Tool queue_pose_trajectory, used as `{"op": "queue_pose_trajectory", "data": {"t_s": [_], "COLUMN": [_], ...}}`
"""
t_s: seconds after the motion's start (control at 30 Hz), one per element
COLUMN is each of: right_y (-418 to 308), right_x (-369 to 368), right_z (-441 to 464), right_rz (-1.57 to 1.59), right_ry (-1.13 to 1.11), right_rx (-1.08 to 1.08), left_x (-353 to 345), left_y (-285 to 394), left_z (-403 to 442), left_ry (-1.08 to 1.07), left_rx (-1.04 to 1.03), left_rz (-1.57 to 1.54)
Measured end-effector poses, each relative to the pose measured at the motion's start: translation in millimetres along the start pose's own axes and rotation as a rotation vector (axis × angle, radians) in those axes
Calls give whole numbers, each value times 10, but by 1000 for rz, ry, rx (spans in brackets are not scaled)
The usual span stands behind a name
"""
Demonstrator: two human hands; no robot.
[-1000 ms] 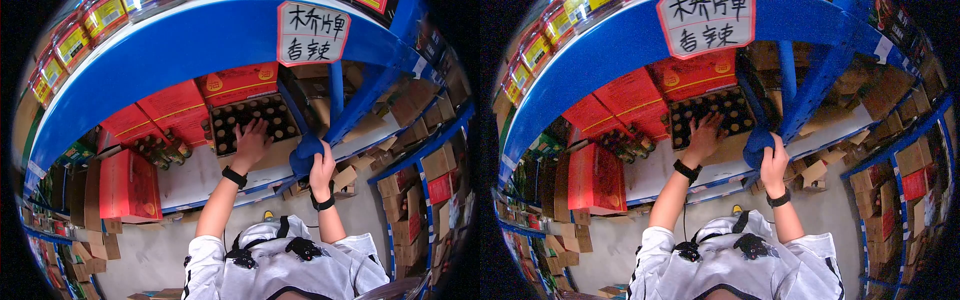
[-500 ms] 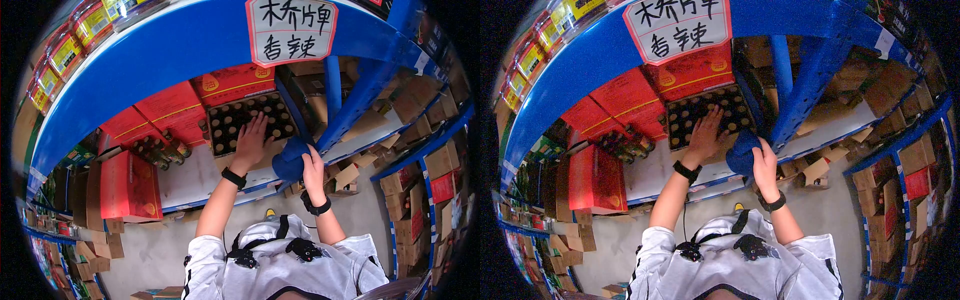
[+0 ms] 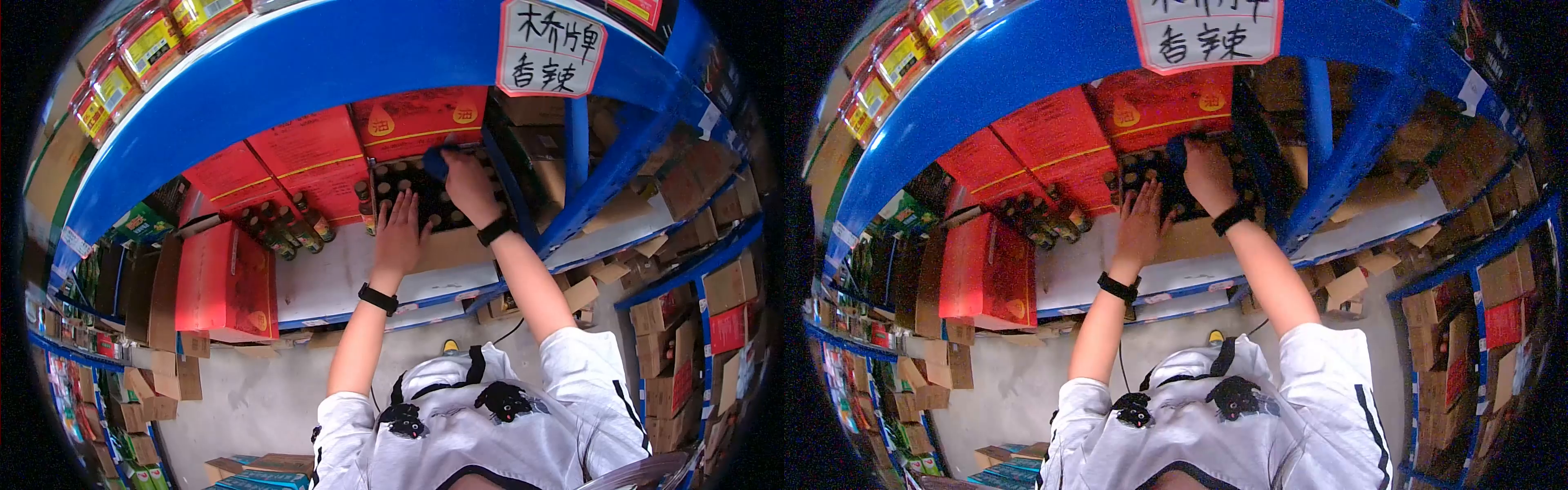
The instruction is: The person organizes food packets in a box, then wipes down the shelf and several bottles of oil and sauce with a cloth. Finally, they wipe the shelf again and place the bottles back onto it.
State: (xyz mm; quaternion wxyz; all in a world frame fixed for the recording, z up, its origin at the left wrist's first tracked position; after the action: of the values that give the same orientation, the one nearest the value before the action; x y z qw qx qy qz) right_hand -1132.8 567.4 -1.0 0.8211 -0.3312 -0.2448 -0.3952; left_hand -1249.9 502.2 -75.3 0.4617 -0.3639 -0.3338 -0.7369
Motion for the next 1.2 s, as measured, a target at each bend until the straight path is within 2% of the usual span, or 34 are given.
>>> {"op": "queue_pose_trajectory", "data": {"t_s": [0.07, 0.2, 0.3, 0.4, 0.47, 0.5, 0.53, 0.6, 0.63, 0.67, 0.73, 0.77, 0.93, 1.0, 1.13, 1.2], "right_y": [119, 44, 82, 19, -28, -78, -78, -327, -209, -225, -112, -174, -137, -106, -189, -267], "right_x": [-646, -611, -560, -430, -359, -360, -434, -629, -882, -928, -1050, -972, -994, -1126, -952, -763], "right_z": [-134, -170, -165, 121, 327, 392, 386, 325, 230, 207, 155, 176, 281, 270, 379, 475], "right_rz": [-170, -291, -288, -213, -232, -207, -205, -241, -267, -265, -282, -245, -287, -353, -232, -181], "right_ry": [-487, -438, -456, -349, -346, -238, -240, -267, -360, -360, -426, -303, -306, -411, -387, -522], "right_rx": [31, 110, 87, 44, -92, -50, -43, 263, 287, 295, 157, 220, 224, 240, 206, 71], "left_x": [10, -33, -24, -38, -28, -24, -39, -39, -29, -17, 0, 4, -7, 9, -8, 59], "left_y": [-1, -17, 6, -4, -5, -1, -11, -2, -1, -2, -14, -14, -14, -5, -33, 6], "left_z": [0, -15, -28, -20, -21, -16, -20, -33, -35, -37, -34, -28, -34, -33, -39, -52], "left_ry": [-10, -29, -78, -78, -89, -98, -96, -55, -52, -50, -41, -34, -27, -15, 4, 67], "left_rx": [13, 32, 44, 48, 52, 48, 55, 46, 52, 60, 79, 80, 81, 84, 115, 81], "left_rz": [30, 85, 130, 124, 116, 108, 109, 140, 142, 126, 115, 110, 114, 111, 111, 85]}}
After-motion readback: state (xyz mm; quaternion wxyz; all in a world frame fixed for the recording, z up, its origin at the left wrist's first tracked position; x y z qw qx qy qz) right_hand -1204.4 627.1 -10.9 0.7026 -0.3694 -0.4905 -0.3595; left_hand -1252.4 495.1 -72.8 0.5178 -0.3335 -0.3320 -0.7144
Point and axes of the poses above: each hand's wrist, its own z-axis towards the middle knuckle, its own x-axis out of the back of the hand, y = z × x, the point moved 9 cm from there along z, towards the middle knuckle, and after that the axes turned 1 degree about y, right-handed, at the moved point
